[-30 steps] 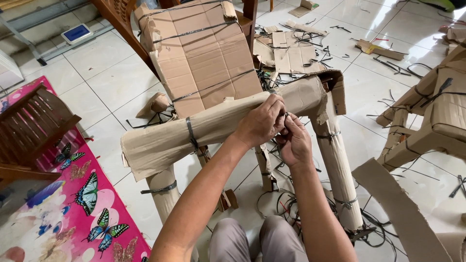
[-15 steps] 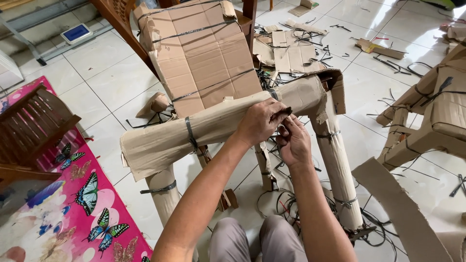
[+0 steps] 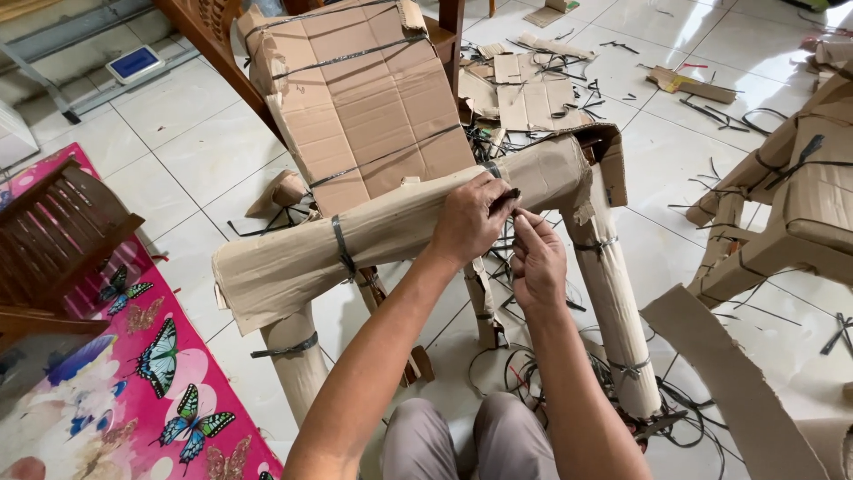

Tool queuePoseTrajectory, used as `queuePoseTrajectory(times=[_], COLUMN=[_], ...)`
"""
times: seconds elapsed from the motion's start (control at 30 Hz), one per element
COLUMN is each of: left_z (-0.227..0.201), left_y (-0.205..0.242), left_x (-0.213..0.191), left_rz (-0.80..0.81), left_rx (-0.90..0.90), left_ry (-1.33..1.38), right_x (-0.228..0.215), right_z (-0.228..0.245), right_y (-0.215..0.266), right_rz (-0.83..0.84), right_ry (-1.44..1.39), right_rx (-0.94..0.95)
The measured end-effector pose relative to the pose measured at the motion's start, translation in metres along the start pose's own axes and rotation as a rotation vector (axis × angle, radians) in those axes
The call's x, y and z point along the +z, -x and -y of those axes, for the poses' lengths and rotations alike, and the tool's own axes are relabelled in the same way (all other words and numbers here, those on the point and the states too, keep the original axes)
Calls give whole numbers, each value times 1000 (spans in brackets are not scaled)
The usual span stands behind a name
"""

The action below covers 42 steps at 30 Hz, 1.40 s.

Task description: Tying a plastic strap around a cardboard-covered furniture backrest to secure the packaging.

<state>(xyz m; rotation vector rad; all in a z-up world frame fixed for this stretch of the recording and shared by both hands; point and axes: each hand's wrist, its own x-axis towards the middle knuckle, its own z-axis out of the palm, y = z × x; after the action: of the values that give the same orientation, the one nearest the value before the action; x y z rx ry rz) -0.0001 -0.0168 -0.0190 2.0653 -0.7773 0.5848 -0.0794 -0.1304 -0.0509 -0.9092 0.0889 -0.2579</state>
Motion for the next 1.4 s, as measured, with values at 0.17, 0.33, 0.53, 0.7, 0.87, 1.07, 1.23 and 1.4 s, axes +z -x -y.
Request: queuePoseTrajectory(times=[0.17,0.33,0.53,0.7,0.87,1.07,1.23,1.4], left_z=[-15,-22,-18,-20,-21,-37,-55,-56], left_y=[-1,3,6,7,7,43,47,43], left_x=[-7,-9,2,2,1,13,17,36], left_rz=[-23,-44,-108,-150,-147,-130,-2,-163], left_rx=[-32,-47,-23,-8,-27,-212,-526,-698], left_ry=[-60,-112,-192,-272,-243,-138,-35,378], right_x=[5,7,16,14,14,15,28,9], right_z=[1,-3,0,-11,-15,4,19,10], right_y=[13,21,32,33,32,29,37,38], right_rz=[-36,-55,-60,-60,-63,-79,-90,-53], right_ry=[47,106,349,438,282,206,199,357], right_rx=[-36,-83,-260,-333,-193,-120,-121,-176])
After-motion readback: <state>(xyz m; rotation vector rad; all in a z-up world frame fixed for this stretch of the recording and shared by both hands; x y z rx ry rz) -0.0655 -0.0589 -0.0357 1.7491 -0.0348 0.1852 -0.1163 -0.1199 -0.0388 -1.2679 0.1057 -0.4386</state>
